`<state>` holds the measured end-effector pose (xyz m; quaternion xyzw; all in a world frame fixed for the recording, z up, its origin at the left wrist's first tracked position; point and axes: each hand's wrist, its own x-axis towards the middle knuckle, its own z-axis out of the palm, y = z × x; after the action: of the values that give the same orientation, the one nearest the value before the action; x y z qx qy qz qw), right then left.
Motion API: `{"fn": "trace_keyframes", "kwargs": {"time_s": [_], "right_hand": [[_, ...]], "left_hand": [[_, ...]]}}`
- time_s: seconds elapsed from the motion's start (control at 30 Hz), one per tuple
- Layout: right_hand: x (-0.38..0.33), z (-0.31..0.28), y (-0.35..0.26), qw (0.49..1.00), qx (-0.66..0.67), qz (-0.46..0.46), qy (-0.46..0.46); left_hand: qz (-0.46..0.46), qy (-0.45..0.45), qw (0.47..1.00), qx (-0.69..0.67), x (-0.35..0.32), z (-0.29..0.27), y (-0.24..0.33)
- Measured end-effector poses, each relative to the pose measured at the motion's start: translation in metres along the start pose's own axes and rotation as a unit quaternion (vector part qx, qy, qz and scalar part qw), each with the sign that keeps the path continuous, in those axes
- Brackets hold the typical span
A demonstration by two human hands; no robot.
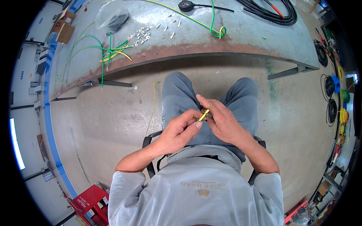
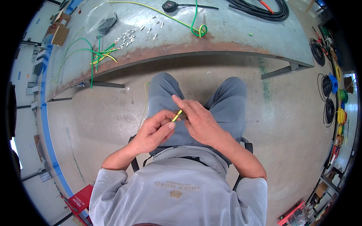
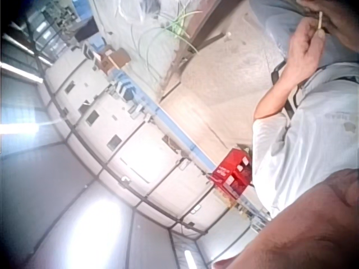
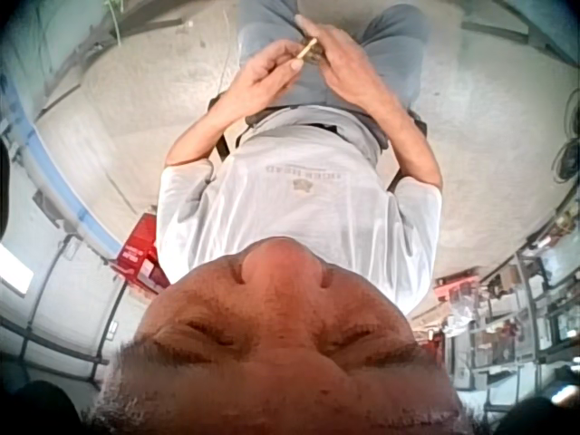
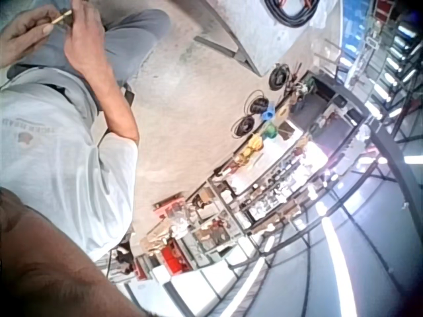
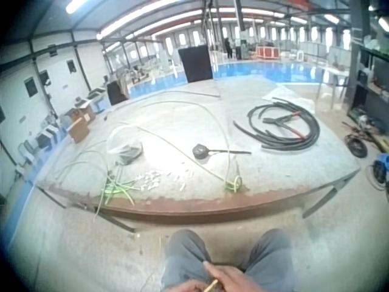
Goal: The person strips insulation from green and yellow wires using a handheld tool, then twists the exposed ends. The person repeats this process for multiple wires, placing finished pieces on the table.
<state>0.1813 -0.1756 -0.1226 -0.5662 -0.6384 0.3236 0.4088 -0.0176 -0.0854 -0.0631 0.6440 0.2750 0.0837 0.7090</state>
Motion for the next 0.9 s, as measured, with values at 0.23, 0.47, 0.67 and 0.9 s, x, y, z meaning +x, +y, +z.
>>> {"fn": "trace_keyframes", "kwargs": {"time_s": [0.23,0.47,0.67,0.9], "right_hand": [[0.005,-0.004,-0.003,0.997,-0.043,-0.04,0.041],[0.014,-0.002,-0.007,0.975,-0.132,-0.121,0.133],[0.012,0.005,0.011,0.977,-0.071,-0.158,0.121],[0.0,0.001,0.018,0.986,-0.154,-0.02,0.055]], "left_hand": [[0.023,-0.021,1.0,-0.005,-0.007,-0.001,-0.002],[0.077,-0.034,0.996,0.002,-0.009,0.004,-0.007],[-0.003,-0.053,0.995,-0.088,-0.009,0.011,0.001],[-0.054,-0.047,0.988,-0.141,0.017,0.002,-0.023]]}}
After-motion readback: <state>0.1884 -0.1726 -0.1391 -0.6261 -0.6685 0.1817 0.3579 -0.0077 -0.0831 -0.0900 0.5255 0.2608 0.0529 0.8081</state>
